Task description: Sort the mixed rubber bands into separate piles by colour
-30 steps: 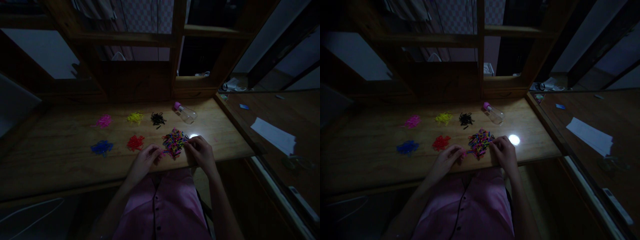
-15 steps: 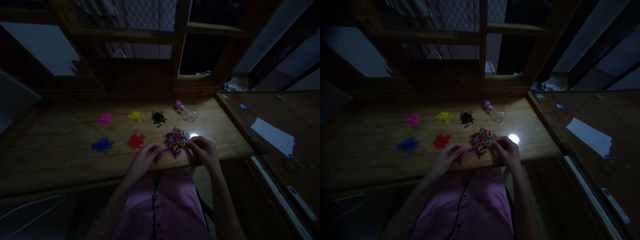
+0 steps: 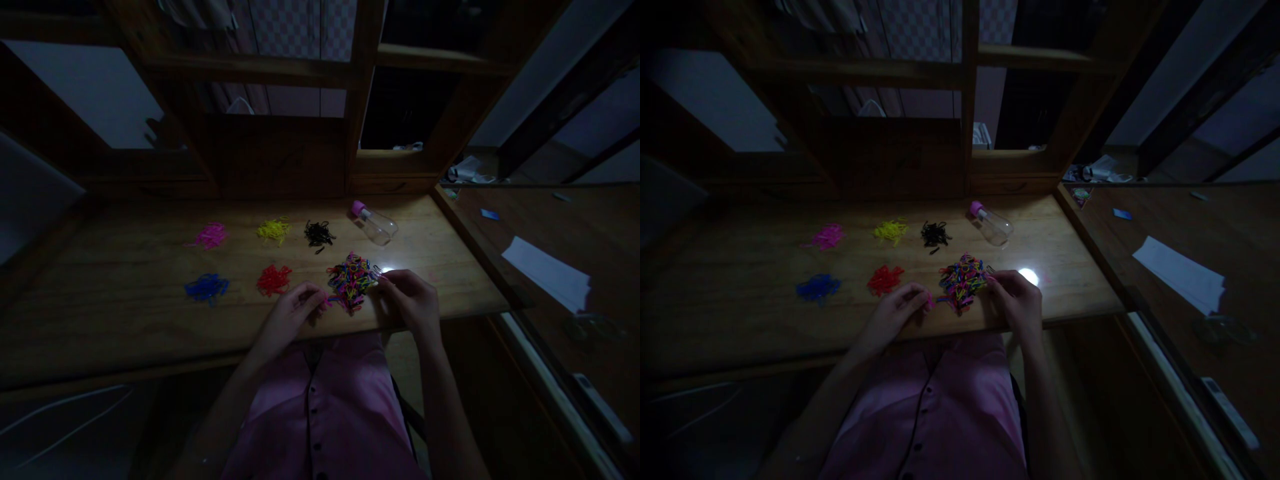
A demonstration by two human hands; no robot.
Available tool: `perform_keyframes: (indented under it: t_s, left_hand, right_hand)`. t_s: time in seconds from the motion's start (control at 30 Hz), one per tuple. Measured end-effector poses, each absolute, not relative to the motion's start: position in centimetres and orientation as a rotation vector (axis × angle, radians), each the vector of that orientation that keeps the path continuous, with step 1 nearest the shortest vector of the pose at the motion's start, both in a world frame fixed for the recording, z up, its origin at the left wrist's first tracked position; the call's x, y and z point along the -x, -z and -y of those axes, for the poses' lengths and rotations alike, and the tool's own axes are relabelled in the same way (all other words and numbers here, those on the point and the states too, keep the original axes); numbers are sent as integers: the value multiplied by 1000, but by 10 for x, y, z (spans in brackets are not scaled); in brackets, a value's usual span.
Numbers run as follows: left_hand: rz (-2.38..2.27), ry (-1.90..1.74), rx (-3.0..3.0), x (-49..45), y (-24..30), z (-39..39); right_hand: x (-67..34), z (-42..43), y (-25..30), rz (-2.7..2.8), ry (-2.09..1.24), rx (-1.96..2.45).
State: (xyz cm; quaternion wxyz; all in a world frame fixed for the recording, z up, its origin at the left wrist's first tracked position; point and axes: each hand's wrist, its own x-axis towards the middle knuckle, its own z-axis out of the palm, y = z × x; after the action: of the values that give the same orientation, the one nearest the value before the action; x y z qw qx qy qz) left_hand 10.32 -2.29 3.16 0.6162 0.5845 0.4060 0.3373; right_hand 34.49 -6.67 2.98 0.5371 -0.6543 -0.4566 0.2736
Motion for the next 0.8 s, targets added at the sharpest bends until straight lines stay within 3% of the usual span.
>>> perform_keyframes:
  t_s: [0.43,0.8]
  left_hand:
    - [-989,-885,-887,-120,-32,32]
    - [-737,-868,-660,-139,-40,54]
  right_hand:
    - [-331,73,-47,1027,-652,1468]
    - [-290,94,-86,1708,-607,1289]
